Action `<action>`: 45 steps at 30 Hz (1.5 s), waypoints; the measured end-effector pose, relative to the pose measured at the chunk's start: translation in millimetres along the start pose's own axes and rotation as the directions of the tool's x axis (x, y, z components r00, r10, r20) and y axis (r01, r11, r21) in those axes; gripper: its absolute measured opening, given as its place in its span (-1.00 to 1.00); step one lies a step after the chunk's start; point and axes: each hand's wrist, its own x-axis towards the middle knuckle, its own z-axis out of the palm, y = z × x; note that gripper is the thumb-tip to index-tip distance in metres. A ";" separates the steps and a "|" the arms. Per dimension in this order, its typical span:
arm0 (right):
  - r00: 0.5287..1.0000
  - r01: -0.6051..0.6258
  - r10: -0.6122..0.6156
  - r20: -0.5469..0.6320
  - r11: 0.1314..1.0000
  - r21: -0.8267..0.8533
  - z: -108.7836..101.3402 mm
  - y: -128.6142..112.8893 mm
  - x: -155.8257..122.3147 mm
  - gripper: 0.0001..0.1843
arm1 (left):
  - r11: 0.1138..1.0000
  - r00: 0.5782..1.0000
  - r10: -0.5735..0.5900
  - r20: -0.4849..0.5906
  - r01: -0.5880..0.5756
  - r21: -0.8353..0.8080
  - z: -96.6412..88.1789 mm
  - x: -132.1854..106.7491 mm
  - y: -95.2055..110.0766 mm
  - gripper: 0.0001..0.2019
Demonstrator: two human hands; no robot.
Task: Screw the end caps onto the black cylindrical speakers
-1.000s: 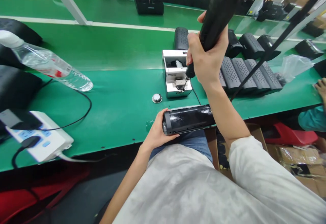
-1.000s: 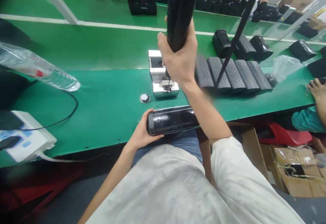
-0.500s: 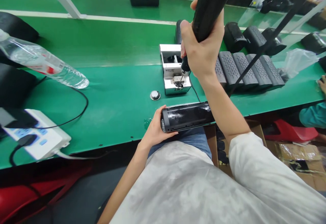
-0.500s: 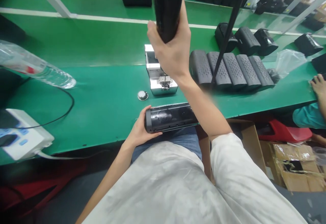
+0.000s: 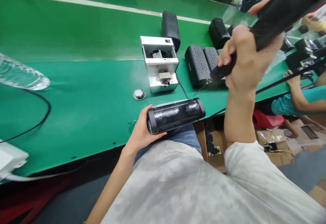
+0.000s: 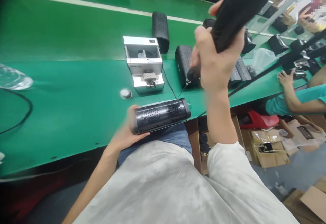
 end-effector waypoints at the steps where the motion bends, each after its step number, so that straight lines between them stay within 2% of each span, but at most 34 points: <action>1: 1.000 -0.010 0.010 -0.012 1.000 -0.029 -8.4 -5.5 0.9 -0.73 | 1.000 1.000 0.000 0.000 0.000 0.008 -0.2 0.2 -0.8 0.24; 5: 0.998 -0.004 -0.001 -0.066 0.997 -0.073 -23.5 -12.2 0.5 -0.70 | 0.999 1.000 -0.007 -0.009 0.007 0.048 -1.7 -0.4 -2.3 0.27; 10: 0.998 -0.012 0.001 -0.069 0.988 -0.156 -24.1 9.2 -6.8 -0.59 | 0.998 1.000 -0.017 -0.007 0.018 0.059 -2.8 -1.2 -1.4 0.25; 12: 0.999 -0.016 0.011 -0.039 0.992 -0.121 -23.8 21.3 -16.0 -0.58 | 0.998 1.000 -0.029 -0.008 0.029 0.047 -2.7 -1.0 -0.1 0.24; 16: 0.991 -0.134 0.135 0.016 0.990 -0.037 -24.1 35.9 -41.6 -0.54 | 0.999 0.999 -0.047 -0.003 0.047 0.005 -1.6 -0.7 4.7 0.19; 20: 0.982 -0.184 0.187 -0.009 0.973 0.138 -26.3 30.2 -55.4 -0.60 | 1.000 1.000 -0.004 -0.007 0.004 -0.026 -1.4 -1.0 10.7 0.12; 24: 0.973 -0.228 0.228 0.018 0.960 0.161 -27.6 22.8 -56.1 -0.61 | 0.999 0.999 0.034 -0.022 -0.035 -0.030 -2.6 -1.3 13.1 0.13; 28: 0.982 -0.185 0.187 -0.008 0.976 0.112 -29.3 24.9 -56.6 -0.60 | 0.998 0.998 0.047 -0.038 -0.048 -0.036 -3.0 -1.5 12.8 0.14; 33: 0.989 -0.145 0.147 -0.004 0.980 0.138 -32.6 36.1 -58.6 -0.64 | 0.999 0.999 0.035 -0.020 -0.036 -0.040 -2.4 -1.1 12.7 0.14; 38: 0.990 -0.142 0.142 0.012 0.984 0.111 -34.2 49.0 -49.5 -0.54 | 0.999 0.999 0.035 -0.024 -0.036 -0.037 0.1 -1.3 10.8 0.16; 40: 0.992 -0.120 0.116 0.045 0.989 0.090 -34.2 41.9 -37.2 -0.53 | 0.998 0.998 0.052 -0.034 -0.053 -0.026 1.5 -1.5 9.8 0.17; 42: 0.998 -0.052 0.047 0.052 0.995 0.086 -28.8 24.5 -22.7 -0.56 | 0.997 0.997 0.073 -0.035 -0.074 -0.018 2.4 -1.5 9.2 0.17; 45: 0.993 0.114 -0.113 -0.023 0.991 0.073 -1.8 -3.6 -5.7 -0.69 | 0.995 0.994 0.102 -0.040 -0.103 -0.011 2.5 -1.1 9.3 0.17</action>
